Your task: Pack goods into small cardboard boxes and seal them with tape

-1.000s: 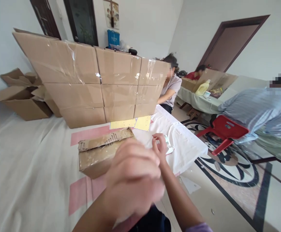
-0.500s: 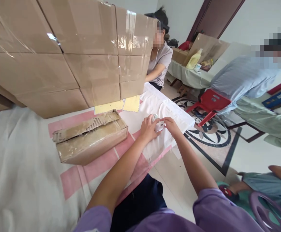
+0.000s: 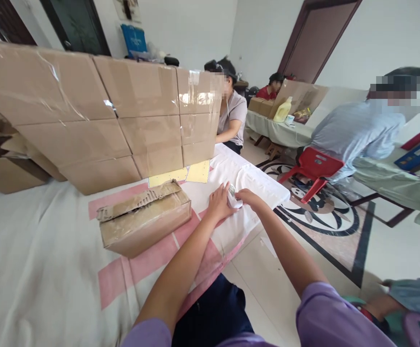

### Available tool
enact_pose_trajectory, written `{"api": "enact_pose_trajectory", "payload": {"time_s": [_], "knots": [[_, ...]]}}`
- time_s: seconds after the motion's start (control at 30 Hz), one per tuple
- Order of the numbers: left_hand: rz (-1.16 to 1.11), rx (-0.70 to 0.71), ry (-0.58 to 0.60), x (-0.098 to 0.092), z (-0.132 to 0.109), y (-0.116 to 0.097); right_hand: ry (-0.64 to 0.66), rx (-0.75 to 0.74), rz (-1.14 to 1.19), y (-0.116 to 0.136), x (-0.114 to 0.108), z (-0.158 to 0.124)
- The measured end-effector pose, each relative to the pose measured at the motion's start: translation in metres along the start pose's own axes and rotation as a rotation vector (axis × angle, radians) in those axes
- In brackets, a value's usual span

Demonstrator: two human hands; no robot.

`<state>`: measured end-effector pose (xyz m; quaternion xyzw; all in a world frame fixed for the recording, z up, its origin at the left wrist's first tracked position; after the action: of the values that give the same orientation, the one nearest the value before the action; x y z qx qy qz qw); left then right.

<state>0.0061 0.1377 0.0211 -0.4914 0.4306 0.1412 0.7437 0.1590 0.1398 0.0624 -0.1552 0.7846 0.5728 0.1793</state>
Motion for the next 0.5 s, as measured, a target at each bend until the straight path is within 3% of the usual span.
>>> {"api": "enact_pose_trajectory", "payload": {"time_s": [0.3, 0.5], "knots": [[0.001, 0.012, -0.057, -0.001, -0.003, -0.002, 0.023, 0.107, 0.048, 0.011, -0.008, -0.019], [-0.006, -0.014, -0.053, -0.004, -0.005, -0.005, -0.01, 0.099, 0.059, -0.007, -0.02, -0.04]]}}
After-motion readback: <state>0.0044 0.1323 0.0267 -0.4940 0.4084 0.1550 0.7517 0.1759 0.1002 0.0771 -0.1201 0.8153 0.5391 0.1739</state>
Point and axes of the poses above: each hand's wrist, its own z-axis towards the middle knuckle, its own x-axis out of the palm, y = z × x, the point moved 4 cm from there along z, towards the middle knuckle, and after that the axes turned 8 degrees about y, right-handed, at the moved point
